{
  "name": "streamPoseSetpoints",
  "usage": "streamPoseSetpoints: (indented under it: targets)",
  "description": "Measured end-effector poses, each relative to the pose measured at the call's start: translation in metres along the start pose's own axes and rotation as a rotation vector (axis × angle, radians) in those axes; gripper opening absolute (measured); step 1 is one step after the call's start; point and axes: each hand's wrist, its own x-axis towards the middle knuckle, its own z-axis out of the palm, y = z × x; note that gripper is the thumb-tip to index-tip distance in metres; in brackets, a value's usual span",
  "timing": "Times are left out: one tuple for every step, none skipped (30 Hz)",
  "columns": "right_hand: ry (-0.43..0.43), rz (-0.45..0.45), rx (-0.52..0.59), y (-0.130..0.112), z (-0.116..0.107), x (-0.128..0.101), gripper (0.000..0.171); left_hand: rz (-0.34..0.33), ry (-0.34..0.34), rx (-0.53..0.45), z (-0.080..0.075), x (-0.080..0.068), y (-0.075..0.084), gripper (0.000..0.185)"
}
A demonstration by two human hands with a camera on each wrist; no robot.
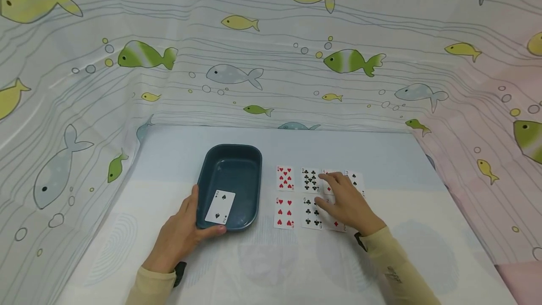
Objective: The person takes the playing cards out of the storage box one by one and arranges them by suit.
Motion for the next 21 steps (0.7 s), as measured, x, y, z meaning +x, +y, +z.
streamPoseSetpoints:
  targets:
    - [0.02,0.011,-0.007,-0.003,0.0,0.003,0.066,0.002,0.002,0.0,0.0,0.0,0.0,0.134]
    - [0.039,0.023,-0.013,-0.006,0.0,0.006,0.065,0.004,0.004,0.0,0.0,0.0,0.0,0.134]
    - [0.054,0.033,-0.012,-0.009,0.0,0.01,0.065,0.005,0.005,0.0,0.0,0.0,-0.001,0.134]
    - [0.065,0.042,-0.009,-0.012,0.001,0.013,0.065,0.006,0.007,0.0,0.0,0.0,-0.001,0.133]
    - [0.069,0.049,0.0,-0.015,0.001,0.017,0.066,0.008,0.008,0.0,0.0,0.0,-0.001,0.133]
    - [0.07,0.06,0.011,-0.018,0.0,0.02,0.066,0.008,0.008,-0.001,0.0,0.0,-0.002,0.133]
    - [0.069,0.067,0.021,-0.021,0.001,0.024,0.066,0.009,0.008,-0.001,0.0,0.0,-0.002,0.133]
    - [0.067,0.072,0.032,-0.025,0.001,0.027,0.067,0.009,0.007,-0.002,0.0,0.0,-0.002,0.133]
    - [0.063,0.077,0.043,-0.028,0.001,0.031,0.068,0.009,0.006,-0.003,0.0,0.0,-0.002,0.133]
    - [0.06,0.079,0.053,-0.032,0.001,0.034,0.068,0.009,0.004,-0.003,0.001,0.0,-0.002,0.133]
    - [0.057,0.08,0.065,-0.036,0.001,0.038,0.068,0.007,0.003,-0.004,0.001,0.0,-0.003,0.133]
    - [0.058,0.079,0.072,-0.04,0.001,0.041,0.068,0.005,0.001,-0.004,0.001,0.0,-0.003,0.133]
    - [0.061,0.073,0.082,-0.044,0.001,0.044,0.068,0.005,0.001,-0.004,0.001,0.0,-0.003,0.133]
    - [0.064,0.068,0.091,-0.049,0.002,0.047,0.068,0.003,0.001,-0.004,0.001,0.0,-0.002,0.134]
    - [0.067,0.062,0.098,-0.053,0.003,0.05,0.067,0.002,0.001,-0.005,0.001,0.0,-0.002,0.134]
    - [0.07,0.059,0.105,-0.057,0.004,0.053,0.067,0.002,0.001,-0.006,0.001,0.0,-0.002,0.134]
    - [0.071,0.056,0.114,-0.061,0.005,0.055,0.067,0.002,0.001,-0.007,0.0,0.0,-0.002,0.134]
    - [0.071,0.055,0.124,-0.066,0.007,0.057,0.067,0.002,0.002,-0.008,0.0,0.001,-0.002,0.134]
    - [0.068,0.054,0.135,-0.07,0.009,0.059,0.067,0.003,0.001,-0.01,0.0,0.0,-0.001,0.134]
    - [0.064,0.053,0.145,-0.073,0.011,0.061,0.068,0.003,0.001,-0.011,0.0,0.0,-0.001,0.134]
    - [0.06,0.053,0.154,-0.077,0.013,0.064,0.068,0.003,0.002,-0.011,0.0,0.0,-0.001,0.134]
